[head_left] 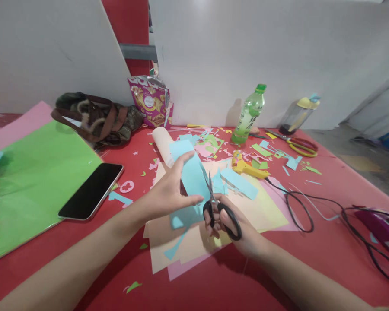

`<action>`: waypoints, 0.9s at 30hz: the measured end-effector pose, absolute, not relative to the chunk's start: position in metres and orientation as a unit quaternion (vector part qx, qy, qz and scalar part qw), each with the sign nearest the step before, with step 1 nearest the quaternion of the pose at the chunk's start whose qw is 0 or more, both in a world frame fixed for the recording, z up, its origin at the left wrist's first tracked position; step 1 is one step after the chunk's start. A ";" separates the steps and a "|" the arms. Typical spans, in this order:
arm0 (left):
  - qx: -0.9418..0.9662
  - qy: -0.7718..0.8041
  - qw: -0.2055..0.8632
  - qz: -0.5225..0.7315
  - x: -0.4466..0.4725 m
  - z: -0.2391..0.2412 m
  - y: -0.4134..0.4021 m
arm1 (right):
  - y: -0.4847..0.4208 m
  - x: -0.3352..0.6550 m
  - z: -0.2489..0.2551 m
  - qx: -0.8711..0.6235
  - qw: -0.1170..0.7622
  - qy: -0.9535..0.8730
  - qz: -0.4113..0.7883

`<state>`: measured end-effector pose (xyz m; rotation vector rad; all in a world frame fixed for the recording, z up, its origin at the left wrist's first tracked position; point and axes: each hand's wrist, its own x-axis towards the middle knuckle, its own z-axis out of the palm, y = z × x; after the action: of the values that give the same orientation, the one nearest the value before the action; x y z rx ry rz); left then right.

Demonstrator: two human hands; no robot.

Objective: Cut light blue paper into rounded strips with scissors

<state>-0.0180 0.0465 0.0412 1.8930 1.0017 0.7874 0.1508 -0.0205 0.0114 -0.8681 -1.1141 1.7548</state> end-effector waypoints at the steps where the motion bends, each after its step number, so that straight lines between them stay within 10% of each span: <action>1: 0.752 0.413 0.397 0.326 -0.018 0.041 0.048 | -0.020 0.151 0.011 -0.353 0.431 -0.447 0.700; 27: 0.827 0.306 0.422 0.212 0.003 0.023 0.023 | -0.009 0.151 0.014 -0.515 0.558 -0.360 0.542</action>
<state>0.0032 0.0231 0.0226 2.0697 0.7652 0.5312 0.1505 -0.0094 0.0136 -1.2148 -0.8492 1.2794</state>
